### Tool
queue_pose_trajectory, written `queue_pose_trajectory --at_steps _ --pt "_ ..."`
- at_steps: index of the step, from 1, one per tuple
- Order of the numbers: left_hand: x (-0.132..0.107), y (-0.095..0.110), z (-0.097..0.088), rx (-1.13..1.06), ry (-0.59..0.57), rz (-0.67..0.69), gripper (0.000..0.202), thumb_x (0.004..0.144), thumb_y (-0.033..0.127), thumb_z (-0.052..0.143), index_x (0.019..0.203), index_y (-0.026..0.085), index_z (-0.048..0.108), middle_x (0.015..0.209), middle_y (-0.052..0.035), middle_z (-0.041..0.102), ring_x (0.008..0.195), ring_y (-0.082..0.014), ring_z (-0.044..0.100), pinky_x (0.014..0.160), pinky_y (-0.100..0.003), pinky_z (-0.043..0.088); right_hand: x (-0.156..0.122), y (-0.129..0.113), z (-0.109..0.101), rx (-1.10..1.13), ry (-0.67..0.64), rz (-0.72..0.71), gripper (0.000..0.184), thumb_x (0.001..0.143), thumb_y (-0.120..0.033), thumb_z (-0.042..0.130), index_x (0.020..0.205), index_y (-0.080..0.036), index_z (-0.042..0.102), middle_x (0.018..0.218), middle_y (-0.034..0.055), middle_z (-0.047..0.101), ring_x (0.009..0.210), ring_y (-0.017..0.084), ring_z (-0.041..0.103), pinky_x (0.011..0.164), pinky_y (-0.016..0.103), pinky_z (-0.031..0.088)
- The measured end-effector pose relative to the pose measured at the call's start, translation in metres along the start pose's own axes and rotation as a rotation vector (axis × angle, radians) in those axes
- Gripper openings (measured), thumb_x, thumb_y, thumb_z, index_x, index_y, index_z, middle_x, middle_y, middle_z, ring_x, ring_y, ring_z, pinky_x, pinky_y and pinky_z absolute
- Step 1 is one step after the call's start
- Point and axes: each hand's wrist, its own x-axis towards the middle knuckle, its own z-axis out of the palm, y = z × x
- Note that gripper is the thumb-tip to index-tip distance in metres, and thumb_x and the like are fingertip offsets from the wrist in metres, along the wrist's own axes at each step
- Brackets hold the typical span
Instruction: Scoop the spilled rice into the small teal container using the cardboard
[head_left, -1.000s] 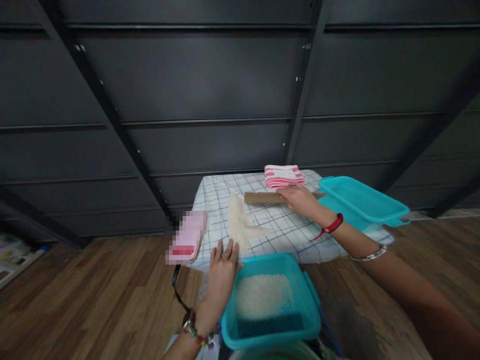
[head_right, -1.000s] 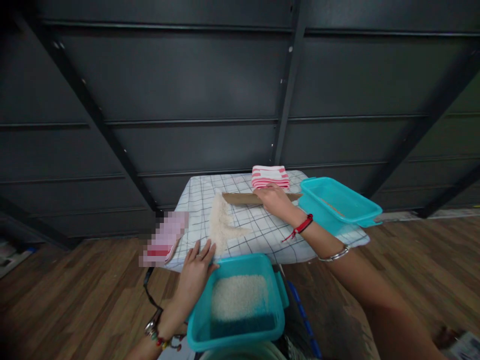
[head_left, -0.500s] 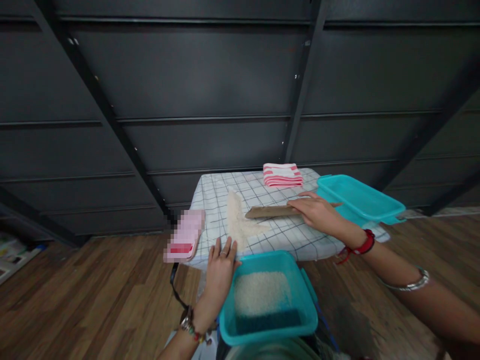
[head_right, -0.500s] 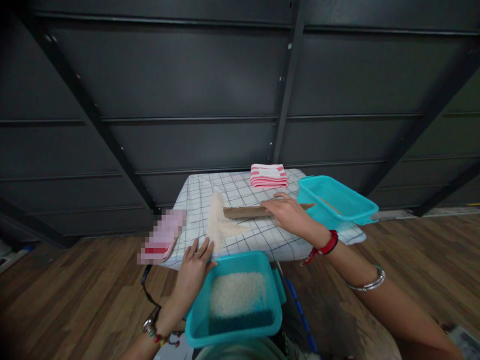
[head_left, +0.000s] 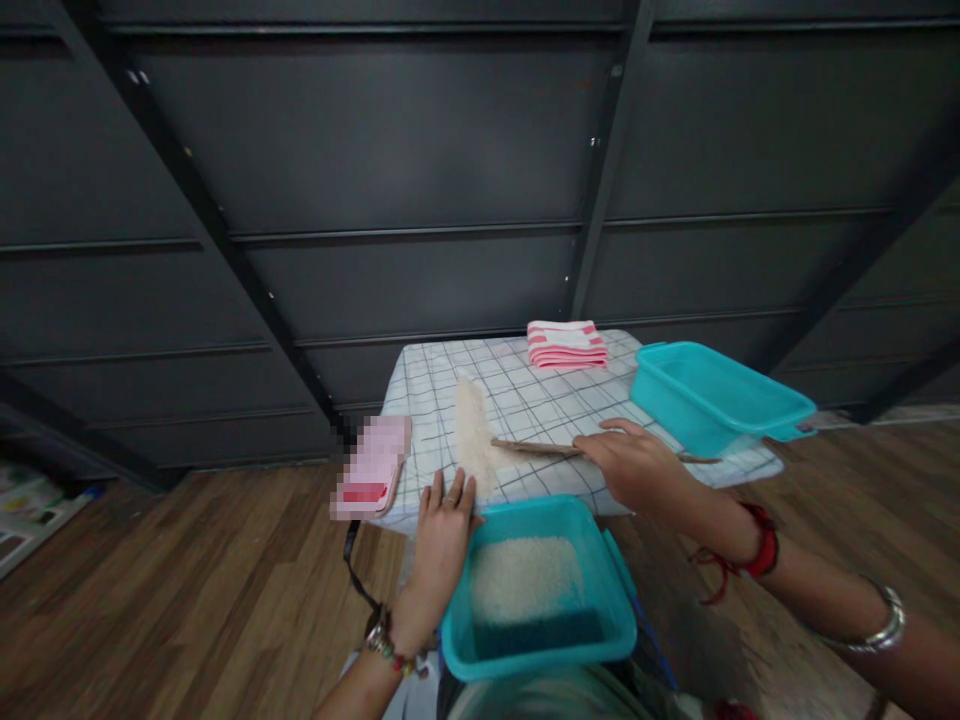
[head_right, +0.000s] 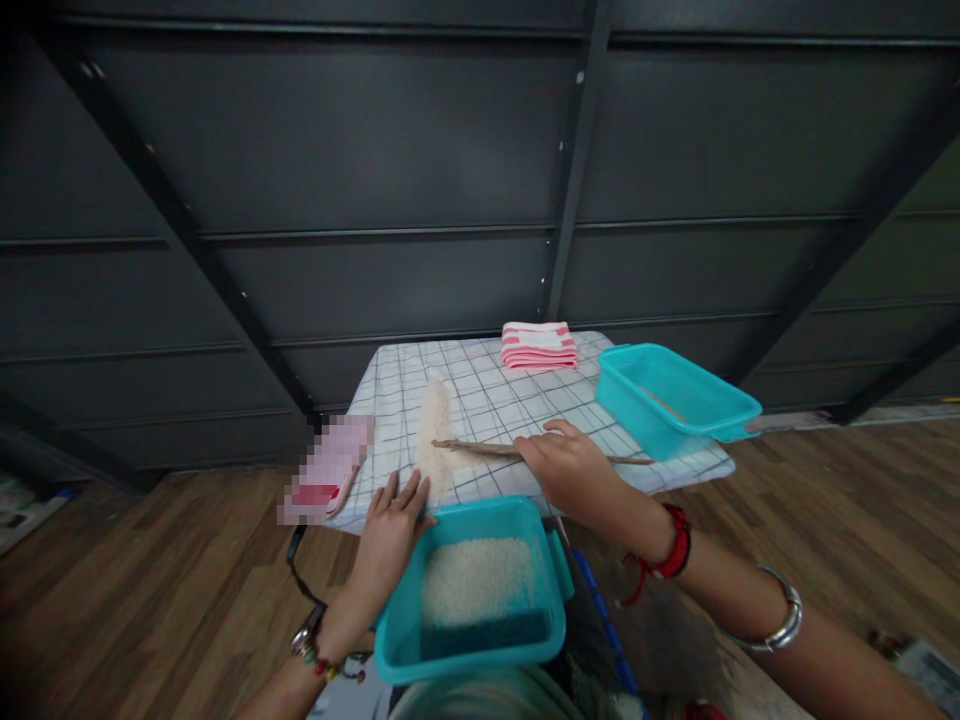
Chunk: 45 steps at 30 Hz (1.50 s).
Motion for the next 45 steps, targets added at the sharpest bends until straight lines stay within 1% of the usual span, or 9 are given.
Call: queue_pose_trajectory --at_steps 4,8,13,17,24,28,32,39,45 --pt "0.0 0.0 -0.001 0.004 -0.012 0.002 0.046 0.086 0.021 0.054 0.132 0.019 0.049 0.136 -0.0129 0.051 0.127 -0.0348 0.044 0.1 -0.051 0.041 -0.001 0.012 -0.006 -0.039 0.07 0.022 0.034 0.076 0.002 0.038 0.093 -0.012 0.064 0.077 0.0069 0.071 0.068 0.017 0.063 0.084 0.033 0.043" --pt "0.0 0.0 0.0 0.007 0.0 0.005 0.046 0.087 0.021 0.052 0.133 0.019 0.049 0.136 -0.0131 0.052 0.128 -0.0343 0.044 0.1 -0.051 0.041 -0.002 0.021 -0.006 -0.1 -0.021 0.096 0.031 0.074 0.001 0.04 0.089 -0.011 0.065 0.072 0.0084 0.07 0.061 0.019 0.061 0.079 0.035 0.044" --pt "0.0 0.0 -0.002 -0.002 -0.019 -0.001 0.045 0.087 0.021 0.052 0.132 0.02 0.049 0.137 -0.0124 0.05 0.128 -0.0342 0.043 0.101 -0.051 0.041 -0.005 0.003 -0.006 -0.065 -0.036 0.09 0.037 0.068 0.005 0.039 0.087 -0.013 0.065 0.071 0.0081 0.07 0.066 0.019 0.062 0.079 0.034 0.044" --pt "-0.001 -0.002 0.0 -0.024 -0.004 0.007 0.046 0.087 0.022 0.052 0.133 0.02 0.049 0.138 -0.0128 0.049 0.128 -0.0341 0.043 0.102 -0.051 0.04 -0.005 -0.011 -0.021 0.031 -0.092 0.051 0.037 0.065 0.005 0.041 0.085 -0.016 0.065 0.07 0.0054 0.069 0.065 0.017 0.06 0.077 0.031 0.045" --pt "0.0 -0.001 0.0 -0.017 -0.006 0.002 0.047 0.086 0.02 0.055 0.132 0.02 0.049 0.137 -0.0125 0.05 0.127 -0.0357 0.044 0.1 -0.052 0.041 -0.01 -0.031 -0.045 -0.016 0.092 -0.128 0.032 0.074 0.003 0.038 0.086 -0.013 0.064 0.065 0.0047 0.066 0.058 0.015 0.059 0.078 0.032 0.048" --pt "0.0 0.0 0.003 -0.013 0.009 -0.006 0.048 0.085 0.017 0.054 0.133 0.019 0.048 0.137 -0.0129 0.051 0.128 -0.0345 0.044 0.1 -0.05 0.041 -0.016 -0.039 -0.054 -0.015 0.084 -0.153 0.028 0.078 0.001 0.041 0.088 -0.013 0.063 0.068 0.0048 0.067 0.061 0.016 0.06 0.084 0.035 0.048" --pt "-0.001 -0.003 0.009 -0.005 0.05 0.013 0.046 0.086 0.017 0.051 0.131 0.02 0.05 0.136 -0.0132 0.053 0.127 -0.0325 0.045 0.1 -0.05 0.041 -0.017 -0.03 -0.061 0.014 0.076 -0.13 0.03 0.078 0.0 0.041 0.092 -0.015 0.063 0.071 0.0045 0.068 0.064 0.016 0.062 0.086 0.036 0.048" --pt "-0.001 -0.004 0.008 0.01 0.056 0.02 0.044 0.086 0.022 0.052 0.13 0.021 0.051 0.135 -0.0122 0.053 0.125 -0.0336 0.047 0.098 -0.049 0.041 -0.017 0.003 -0.047 -0.055 0.058 0.028 0.038 0.071 0.005 0.036 0.09 -0.016 0.063 0.071 0.0033 0.069 0.064 0.017 0.062 0.082 0.037 0.048" --pt "-0.002 -0.002 0.003 0.007 0.035 0.016 0.045 0.086 0.021 0.052 0.131 0.021 0.05 0.136 -0.012 0.053 0.126 -0.0341 0.046 0.099 -0.05 0.042 -0.021 -0.009 -0.044 -0.021 0.046 -0.045 0.036 0.074 0.003 0.038 0.086 -0.016 0.065 0.062 0.0018 0.065 0.056 0.015 0.058 0.079 0.033 0.05"
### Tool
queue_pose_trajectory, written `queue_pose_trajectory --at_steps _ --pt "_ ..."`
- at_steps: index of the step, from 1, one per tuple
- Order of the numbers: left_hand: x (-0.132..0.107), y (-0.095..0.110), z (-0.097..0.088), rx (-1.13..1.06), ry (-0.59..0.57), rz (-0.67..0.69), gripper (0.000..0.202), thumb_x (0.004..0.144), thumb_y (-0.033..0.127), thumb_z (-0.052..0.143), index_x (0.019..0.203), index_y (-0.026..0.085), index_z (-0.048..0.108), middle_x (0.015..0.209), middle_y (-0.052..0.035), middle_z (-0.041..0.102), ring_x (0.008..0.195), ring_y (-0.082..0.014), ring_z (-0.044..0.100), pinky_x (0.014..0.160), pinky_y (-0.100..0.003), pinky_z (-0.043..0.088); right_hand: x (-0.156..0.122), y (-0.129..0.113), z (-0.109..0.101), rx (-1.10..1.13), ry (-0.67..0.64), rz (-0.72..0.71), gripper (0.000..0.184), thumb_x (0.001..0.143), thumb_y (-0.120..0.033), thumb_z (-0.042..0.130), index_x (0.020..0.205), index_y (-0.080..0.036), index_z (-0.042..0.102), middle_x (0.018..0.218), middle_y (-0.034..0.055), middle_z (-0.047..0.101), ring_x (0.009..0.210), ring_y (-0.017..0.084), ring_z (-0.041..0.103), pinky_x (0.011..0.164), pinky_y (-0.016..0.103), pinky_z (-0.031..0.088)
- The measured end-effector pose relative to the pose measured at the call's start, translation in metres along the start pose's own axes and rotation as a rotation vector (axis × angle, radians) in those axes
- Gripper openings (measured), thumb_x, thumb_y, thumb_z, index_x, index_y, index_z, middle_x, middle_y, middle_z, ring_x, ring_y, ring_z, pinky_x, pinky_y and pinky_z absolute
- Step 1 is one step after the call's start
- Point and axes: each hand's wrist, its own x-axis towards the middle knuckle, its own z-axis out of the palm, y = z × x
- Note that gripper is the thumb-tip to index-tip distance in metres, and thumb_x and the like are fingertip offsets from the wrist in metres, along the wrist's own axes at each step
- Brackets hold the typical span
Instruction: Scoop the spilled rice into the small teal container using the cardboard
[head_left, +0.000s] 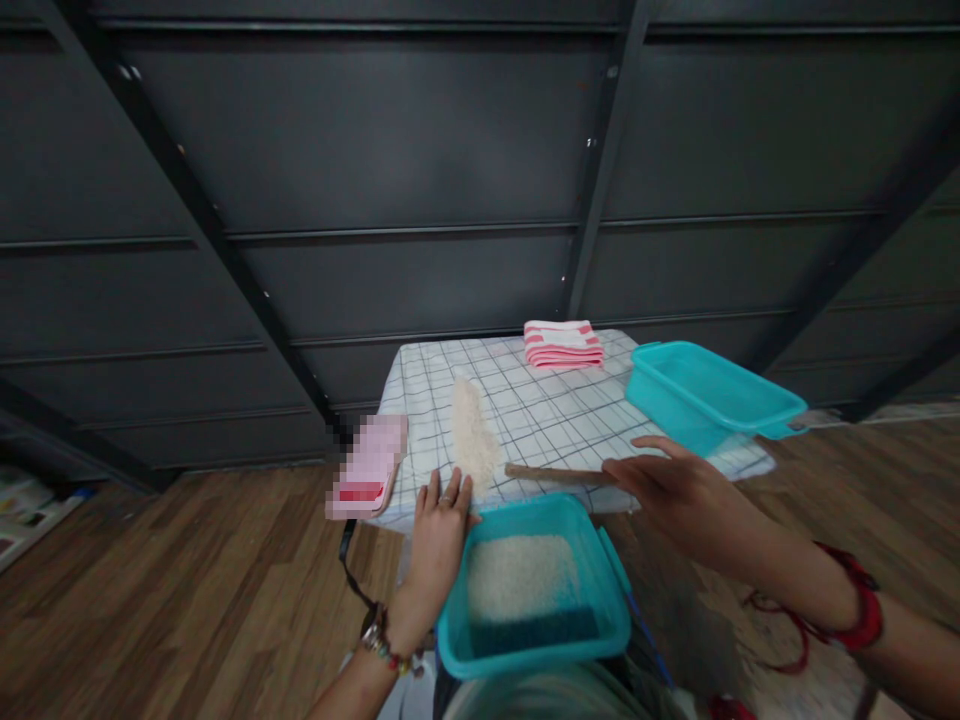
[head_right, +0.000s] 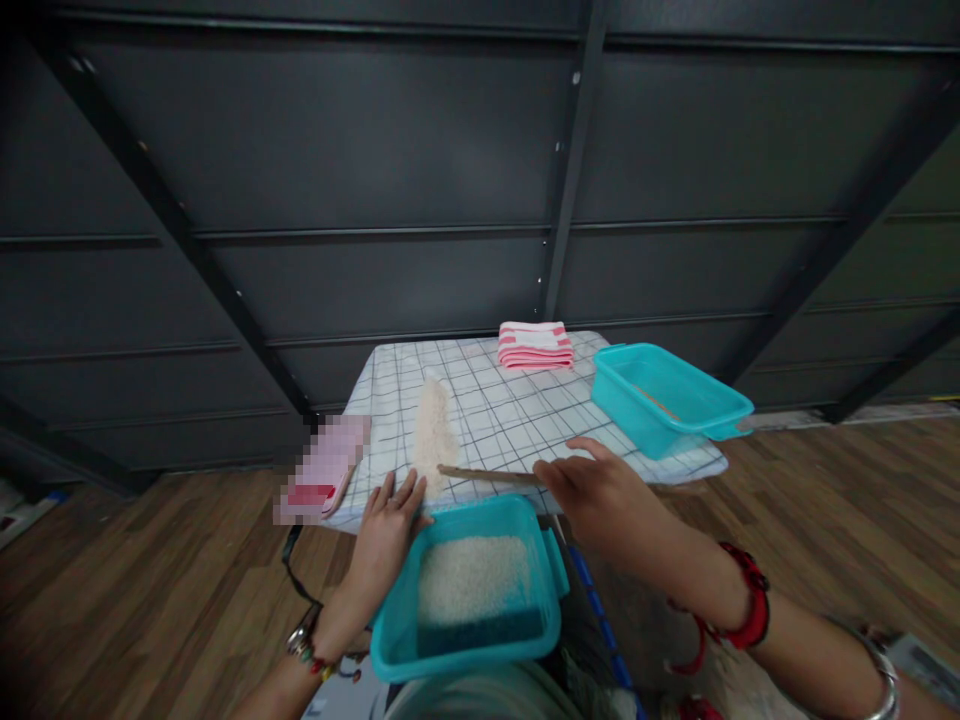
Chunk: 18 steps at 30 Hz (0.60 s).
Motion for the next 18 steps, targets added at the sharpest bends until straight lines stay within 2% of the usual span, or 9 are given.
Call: queue_pose_trajectory --at_steps 6,12,18 --pt "0.0 0.0 0.0 -0.003 -0.004 0.002 0.048 0.085 0.015 0.052 0.132 0.021 0.049 0.136 -0.0129 0.052 0.127 -0.0335 0.045 0.099 -0.05 0.042 0.003 -0.011 -0.021 0.012 0.064 -0.126 0.038 0.077 0.002 0.036 0.089 -0.017 0.066 0.067 0.0041 0.067 0.059 0.016 0.059 0.084 0.033 0.048" --pt "-0.001 -0.001 0.002 0.002 0.011 0.012 0.046 0.086 0.019 0.052 0.132 0.02 0.049 0.136 -0.0121 0.052 0.126 -0.0337 0.045 0.098 -0.049 0.042 0.0 0.0 -0.012 0.015 0.097 -0.117 0.03 0.081 0.0 0.039 0.088 -0.015 0.064 0.067 0.0042 0.066 0.059 0.016 0.058 0.083 0.037 0.05" --pt "0.0 0.0 0.002 0.002 0.007 0.004 0.045 0.087 0.019 0.051 0.132 0.02 0.049 0.135 -0.0125 0.053 0.125 -0.0342 0.047 0.098 -0.05 0.042 -0.003 -0.008 -0.017 0.052 0.103 -0.179 0.032 0.084 0.0 0.035 0.087 -0.015 0.063 0.067 0.0026 0.067 0.059 0.014 0.059 0.086 0.036 0.05"
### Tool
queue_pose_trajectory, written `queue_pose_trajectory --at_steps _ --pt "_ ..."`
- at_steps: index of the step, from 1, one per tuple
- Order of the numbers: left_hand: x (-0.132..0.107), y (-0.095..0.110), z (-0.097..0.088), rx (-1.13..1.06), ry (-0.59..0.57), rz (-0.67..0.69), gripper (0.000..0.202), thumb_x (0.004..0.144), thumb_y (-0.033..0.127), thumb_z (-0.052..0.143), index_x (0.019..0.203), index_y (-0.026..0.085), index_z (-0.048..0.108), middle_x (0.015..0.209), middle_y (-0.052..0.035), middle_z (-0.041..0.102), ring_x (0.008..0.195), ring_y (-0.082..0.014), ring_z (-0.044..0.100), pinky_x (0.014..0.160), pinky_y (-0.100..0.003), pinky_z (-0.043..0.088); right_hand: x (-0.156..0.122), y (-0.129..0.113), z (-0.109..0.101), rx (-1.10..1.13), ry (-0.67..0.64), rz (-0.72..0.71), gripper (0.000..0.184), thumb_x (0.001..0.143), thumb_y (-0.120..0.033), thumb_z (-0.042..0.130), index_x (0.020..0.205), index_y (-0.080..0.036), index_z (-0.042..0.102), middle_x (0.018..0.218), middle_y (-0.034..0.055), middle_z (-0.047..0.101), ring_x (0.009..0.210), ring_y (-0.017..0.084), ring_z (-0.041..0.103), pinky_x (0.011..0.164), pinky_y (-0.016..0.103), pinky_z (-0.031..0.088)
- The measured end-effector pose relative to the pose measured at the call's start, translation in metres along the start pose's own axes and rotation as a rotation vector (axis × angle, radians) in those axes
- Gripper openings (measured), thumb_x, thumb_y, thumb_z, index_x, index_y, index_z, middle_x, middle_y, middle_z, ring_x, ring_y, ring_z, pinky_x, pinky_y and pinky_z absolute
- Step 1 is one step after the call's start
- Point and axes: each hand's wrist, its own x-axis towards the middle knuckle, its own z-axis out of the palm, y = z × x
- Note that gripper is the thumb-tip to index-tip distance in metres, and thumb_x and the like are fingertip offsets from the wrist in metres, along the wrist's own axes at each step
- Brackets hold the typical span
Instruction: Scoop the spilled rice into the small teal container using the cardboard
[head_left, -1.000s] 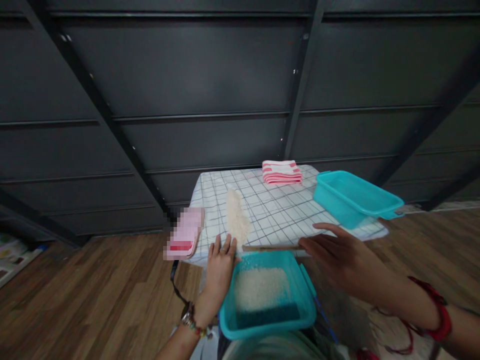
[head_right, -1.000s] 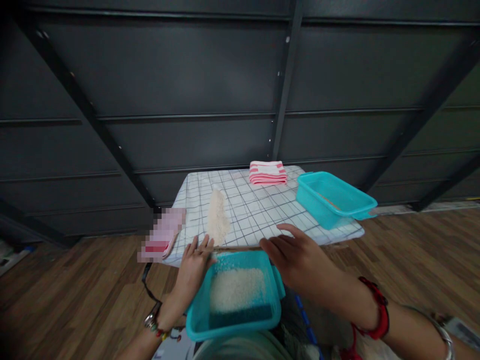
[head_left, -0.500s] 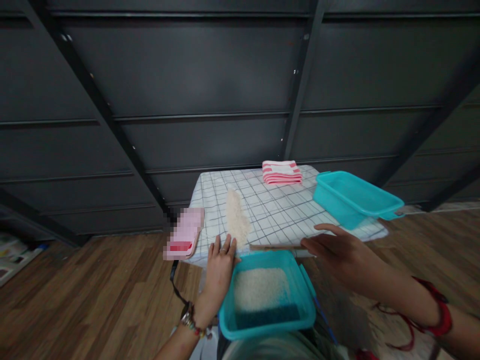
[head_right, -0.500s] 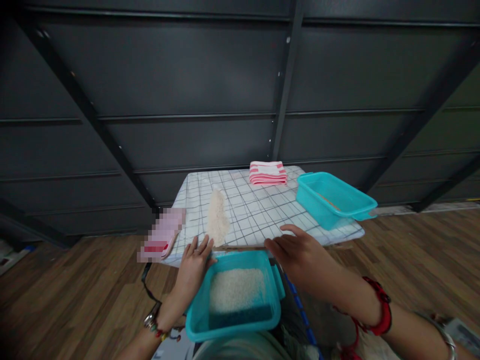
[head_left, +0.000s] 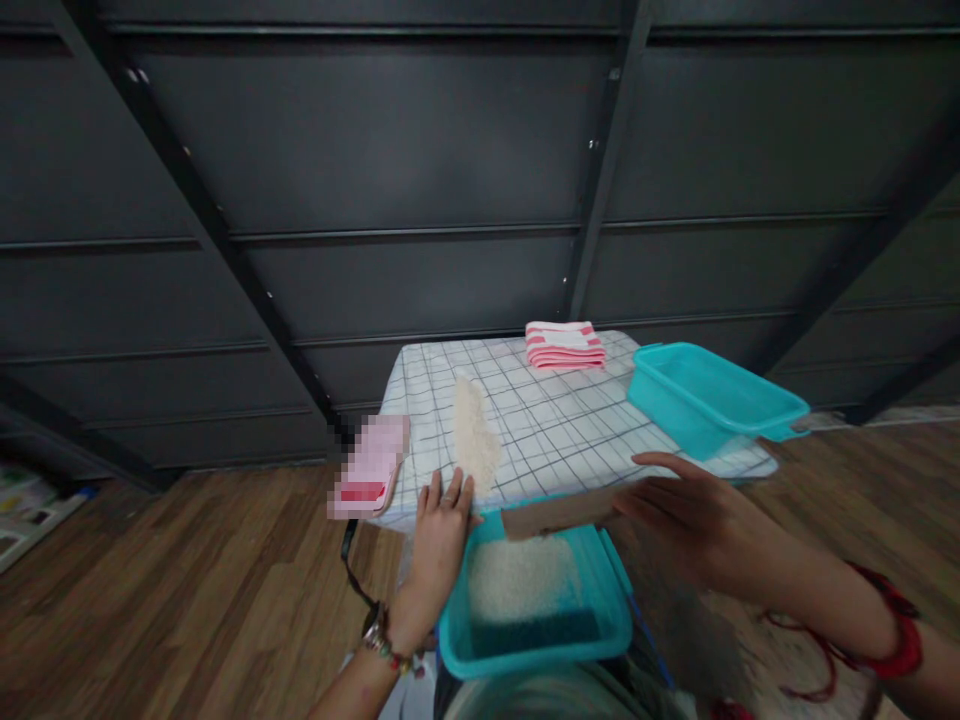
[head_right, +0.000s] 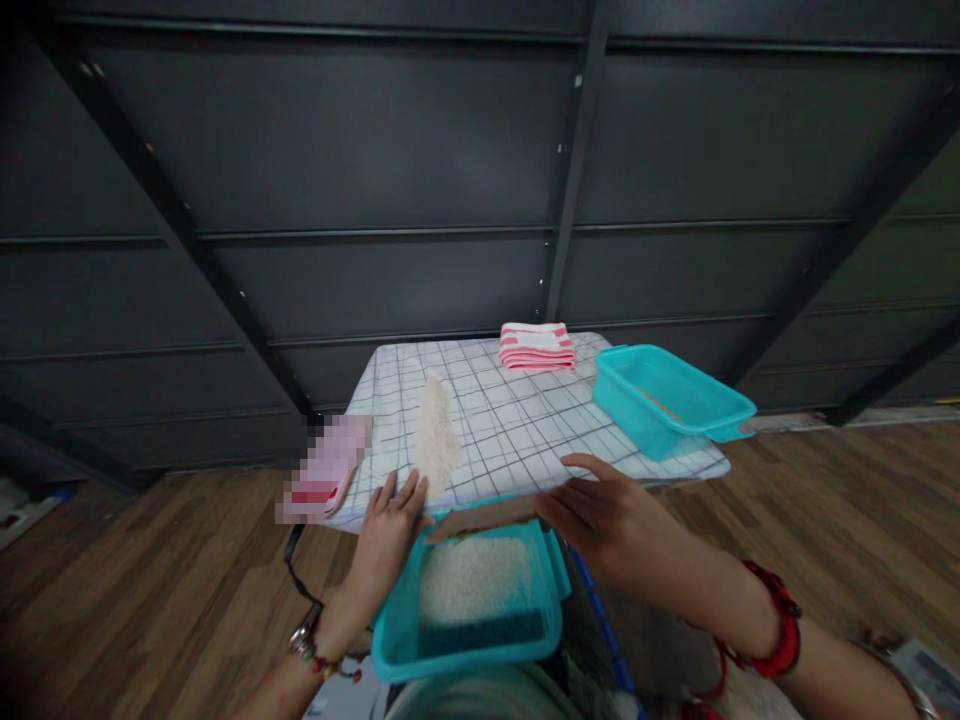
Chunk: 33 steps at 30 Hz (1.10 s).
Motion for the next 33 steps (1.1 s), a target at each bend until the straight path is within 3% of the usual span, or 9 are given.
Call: queue_pose_trajectory --at_steps 14,19,25,29,33 --pt "0.0 0.001 -0.002 -0.01 -0.026 -0.018 0.047 0.086 0.011 0.047 0.133 0.019 0.048 0.138 -0.0112 0.051 0.127 -0.0332 0.045 0.1 -0.048 0.041 0.001 0.007 0.01 0.043 0.014 -0.002 0.03 0.084 -0.001 0.035 0.085 -0.017 0.061 0.068 0.0021 0.066 0.058 0.014 0.058 0.09 0.036 0.047" --pt "0.001 0.001 -0.002 -0.015 -0.027 -0.012 0.048 0.086 0.013 0.049 0.133 0.019 0.047 0.138 -0.013 0.05 0.127 -0.0344 0.044 0.099 -0.051 0.041 0.004 0.015 0.018 0.09 -0.026 0.105 0.03 0.082 -0.001 0.037 0.088 -0.019 0.061 0.069 -0.0005 0.066 0.061 0.014 0.059 0.093 0.036 0.043" --pt "0.003 -0.001 0.002 0.0 -0.021 -0.009 0.046 0.085 0.02 0.055 0.131 0.021 0.05 0.135 -0.012 0.053 0.126 -0.034 0.046 0.098 -0.05 0.043 0.023 0.053 0.063 -0.064 -0.065 0.174 0.038 0.076 0.002 0.037 0.099 -0.013 0.062 0.081 0.0069 0.07 0.074 0.018 0.063 0.092 0.038 0.04" --pt "0.003 0.0 0.003 -0.004 -0.019 -0.012 0.046 0.085 0.02 0.055 0.13 0.02 0.051 0.135 -0.0118 0.053 0.127 -0.0339 0.045 0.098 -0.05 0.043 0.05 0.081 0.098 -0.063 -0.262 0.314 0.039 0.073 0.002 0.04 0.103 -0.011 0.062 0.09 0.0111 0.071 0.083 0.022 0.063 0.092 0.038 0.037" --pt "0.003 0.0 0.005 -0.005 -0.019 -0.028 0.046 0.085 0.02 0.055 0.131 0.021 0.05 0.135 -0.0116 0.053 0.127 -0.034 0.045 0.099 -0.05 0.042 0.076 0.093 0.122 -0.018 -0.405 0.39 0.036 0.076 0.001 0.042 0.104 -0.009 0.062 0.096 0.0146 0.07 0.089 0.024 0.063 0.09 0.037 0.035"
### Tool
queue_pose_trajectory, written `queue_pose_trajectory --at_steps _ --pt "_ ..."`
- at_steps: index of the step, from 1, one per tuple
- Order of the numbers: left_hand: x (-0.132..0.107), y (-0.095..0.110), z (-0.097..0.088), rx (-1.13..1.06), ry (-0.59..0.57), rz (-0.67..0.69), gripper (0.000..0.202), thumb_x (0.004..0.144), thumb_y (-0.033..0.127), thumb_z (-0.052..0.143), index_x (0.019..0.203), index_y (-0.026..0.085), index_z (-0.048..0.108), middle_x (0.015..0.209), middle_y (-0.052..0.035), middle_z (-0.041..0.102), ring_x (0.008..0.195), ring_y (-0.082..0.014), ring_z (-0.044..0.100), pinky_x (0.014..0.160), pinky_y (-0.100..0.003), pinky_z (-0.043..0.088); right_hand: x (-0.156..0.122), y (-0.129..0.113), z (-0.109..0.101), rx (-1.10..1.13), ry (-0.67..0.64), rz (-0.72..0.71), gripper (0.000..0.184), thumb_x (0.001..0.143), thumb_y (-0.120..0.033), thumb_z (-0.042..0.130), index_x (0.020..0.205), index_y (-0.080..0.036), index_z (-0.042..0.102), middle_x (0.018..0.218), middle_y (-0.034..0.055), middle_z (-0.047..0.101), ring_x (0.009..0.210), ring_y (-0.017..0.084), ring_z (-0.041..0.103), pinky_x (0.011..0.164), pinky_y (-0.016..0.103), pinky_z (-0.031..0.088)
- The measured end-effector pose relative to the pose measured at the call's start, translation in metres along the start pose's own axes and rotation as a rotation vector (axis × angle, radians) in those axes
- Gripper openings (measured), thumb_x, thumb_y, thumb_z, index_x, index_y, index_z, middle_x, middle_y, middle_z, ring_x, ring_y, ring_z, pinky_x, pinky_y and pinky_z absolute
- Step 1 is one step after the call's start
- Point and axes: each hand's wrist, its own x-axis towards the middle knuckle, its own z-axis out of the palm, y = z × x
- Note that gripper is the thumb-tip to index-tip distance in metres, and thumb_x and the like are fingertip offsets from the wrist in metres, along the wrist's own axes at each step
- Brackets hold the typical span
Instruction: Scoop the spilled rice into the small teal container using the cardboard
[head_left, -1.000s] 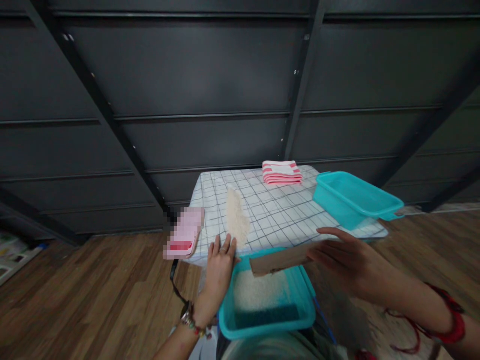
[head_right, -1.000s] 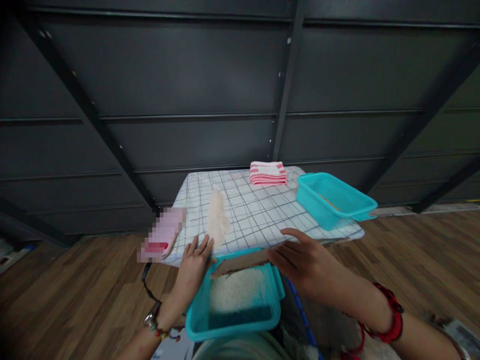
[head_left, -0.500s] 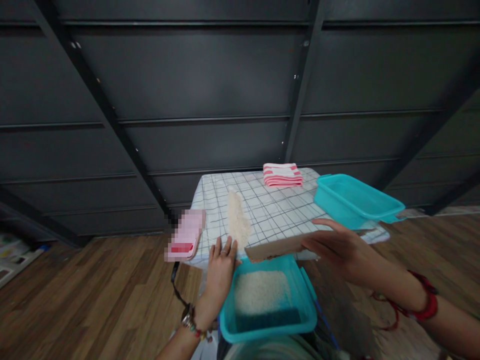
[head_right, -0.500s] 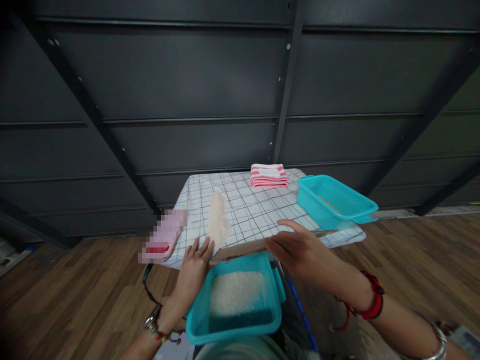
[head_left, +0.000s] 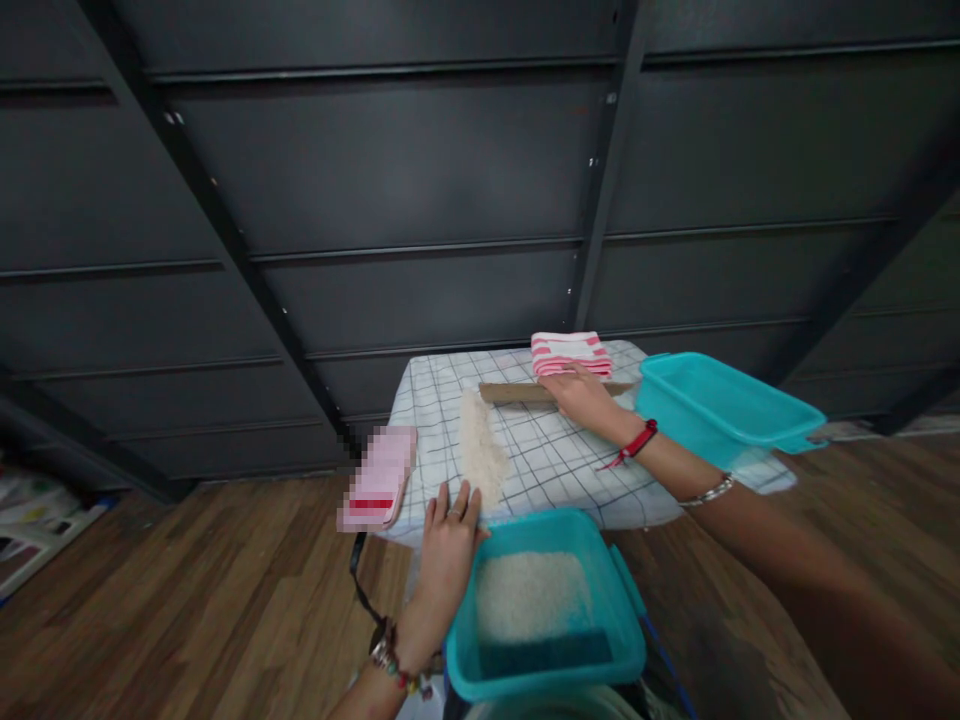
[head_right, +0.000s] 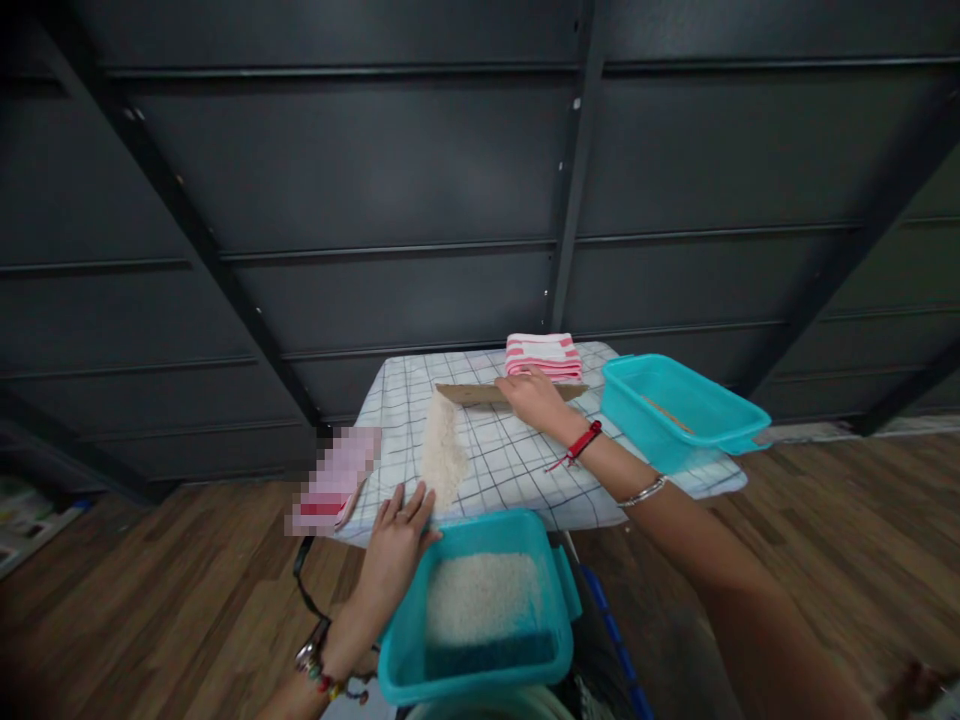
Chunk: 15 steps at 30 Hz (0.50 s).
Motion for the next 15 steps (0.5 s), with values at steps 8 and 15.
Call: queue_pose_trajectory --at_steps 8,15 --pt "-0.001 -0.001 0.001 0.007 0.014 0.019 0.046 0.085 0.021 0.055 0.131 0.022 0.05 0.134 -0.0119 0.054 0.127 -0.034 0.045 0.098 -0.051 0.043 -0.009 0.0 0.003 0.06 -0.019 -0.071 0.037 0.074 0.002 0.042 0.102 -0.011 0.063 0.093 0.0115 0.071 0.088 0.022 0.063 0.091 0.036 0.034" --pt "0.0 0.002 -0.007 0.001 -0.015 0.006 0.046 0.085 0.02 0.056 0.13 0.021 0.051 0.135 -0.0125 0.053 0.127 -0.0341 0.044 0.098 -0.051 0.043 -0.02 0.013 0.001 0.098 0.14 -0.137 0.036 0.072 0.001 0.046 0.1 -0.012 0.063 0.093 0.0107 0.071 0.088 0.021 0.064 0.089 0.037 0.038"
